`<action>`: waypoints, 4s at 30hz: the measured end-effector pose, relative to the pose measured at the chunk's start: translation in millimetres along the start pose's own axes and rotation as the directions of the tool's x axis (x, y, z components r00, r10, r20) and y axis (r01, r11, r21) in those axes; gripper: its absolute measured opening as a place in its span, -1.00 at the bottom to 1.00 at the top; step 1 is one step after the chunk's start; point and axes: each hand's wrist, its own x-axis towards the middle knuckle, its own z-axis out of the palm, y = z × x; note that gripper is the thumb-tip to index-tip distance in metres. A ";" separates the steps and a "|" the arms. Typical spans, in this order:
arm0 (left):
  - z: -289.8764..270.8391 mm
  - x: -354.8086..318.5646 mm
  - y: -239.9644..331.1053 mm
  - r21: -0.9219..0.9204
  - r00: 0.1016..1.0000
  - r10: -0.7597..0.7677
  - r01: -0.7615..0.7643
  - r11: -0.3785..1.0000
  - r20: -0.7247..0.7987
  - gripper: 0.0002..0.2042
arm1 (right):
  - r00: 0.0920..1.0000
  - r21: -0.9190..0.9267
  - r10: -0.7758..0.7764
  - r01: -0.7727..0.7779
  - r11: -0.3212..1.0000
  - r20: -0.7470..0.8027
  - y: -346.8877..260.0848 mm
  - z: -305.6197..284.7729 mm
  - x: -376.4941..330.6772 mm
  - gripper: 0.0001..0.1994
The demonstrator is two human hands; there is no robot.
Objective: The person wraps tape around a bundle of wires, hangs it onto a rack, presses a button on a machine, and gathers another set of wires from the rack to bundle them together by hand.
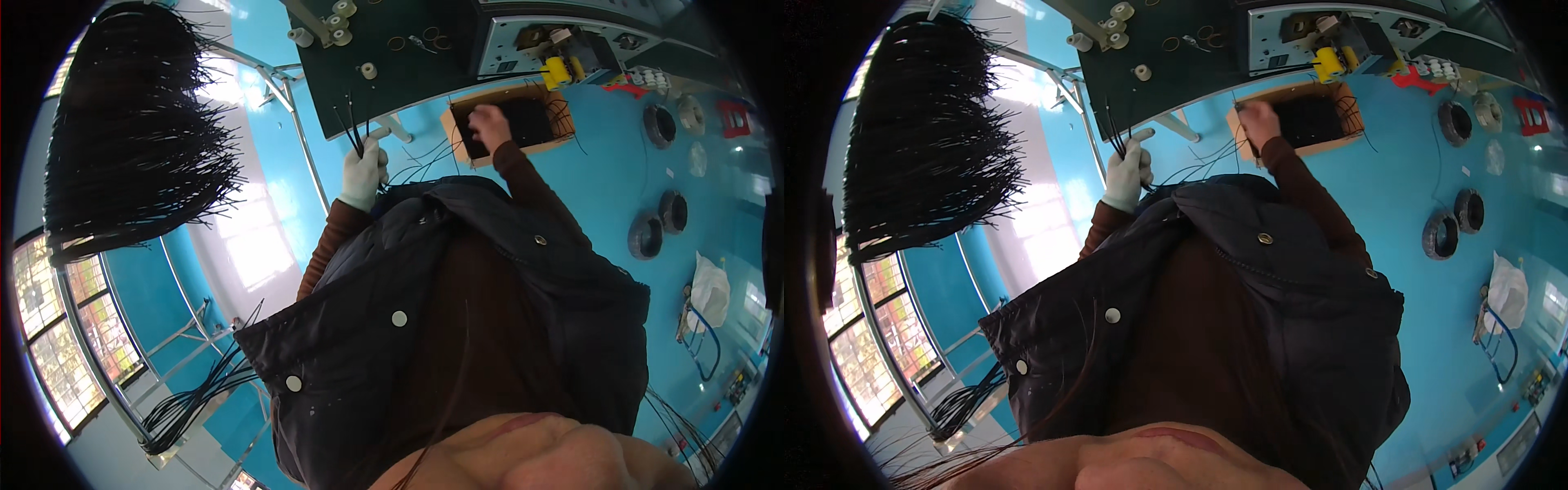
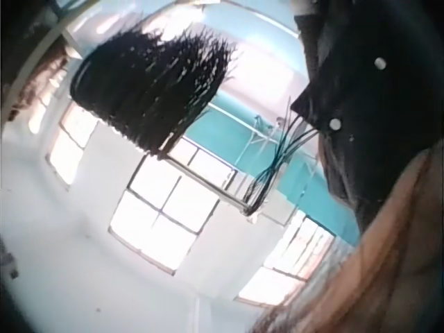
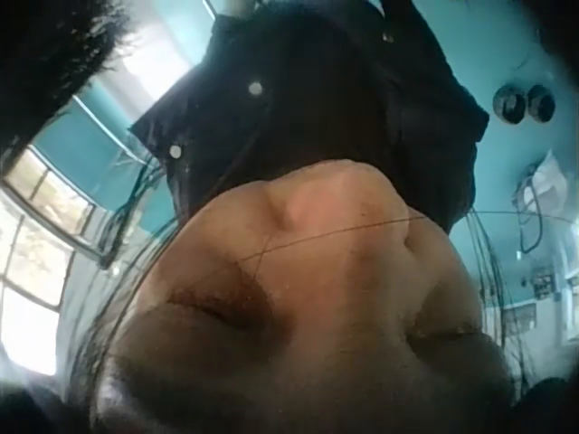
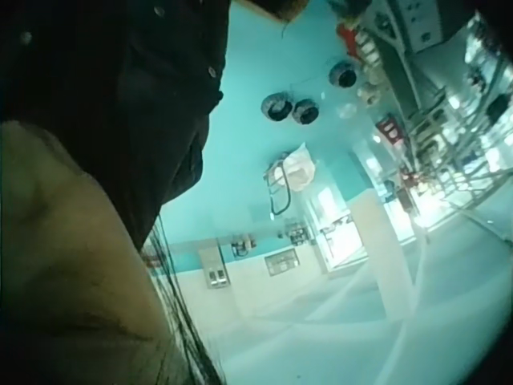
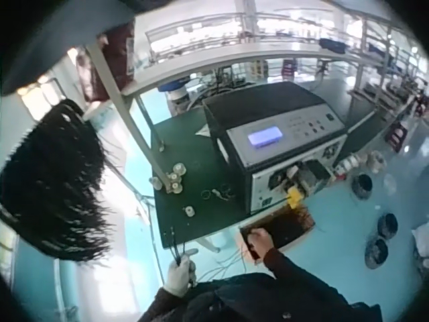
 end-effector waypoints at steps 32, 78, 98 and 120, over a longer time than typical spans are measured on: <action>6.0 -11.6 13.5 0.029 0.922 -0.329 0.330 0.943 0.204 -0.71 | 0.999 0.413 -0.040 0.022 0.910 0.035 -44.0 10.1 12.6 -0.75; -0.9 -6.0 10.7 -0.111 0.824 -0.471 0.525 0.844 0.315 -0.71 | 0.997 0.421 0.047 -0.065 0.905 0.053 -23.2 -26.3 23.3 -0.64; 10.9 -12.7 6.9 -0.036 0.871 -0.398 0.425 0.904 0.289 -0.78 | 0.999 0.442 -0.040 0.034 0.897 0.006 -36.3 -11.7 21.6 -0.72; 23.9 3.5 7.3 0.046 0.946 -0.316 0.313 0.949 0.074 -0.70 | 0.749 -0.125 -0.216 0.370 0.921 0.626 -22.6 62.8 -77.3 -0.73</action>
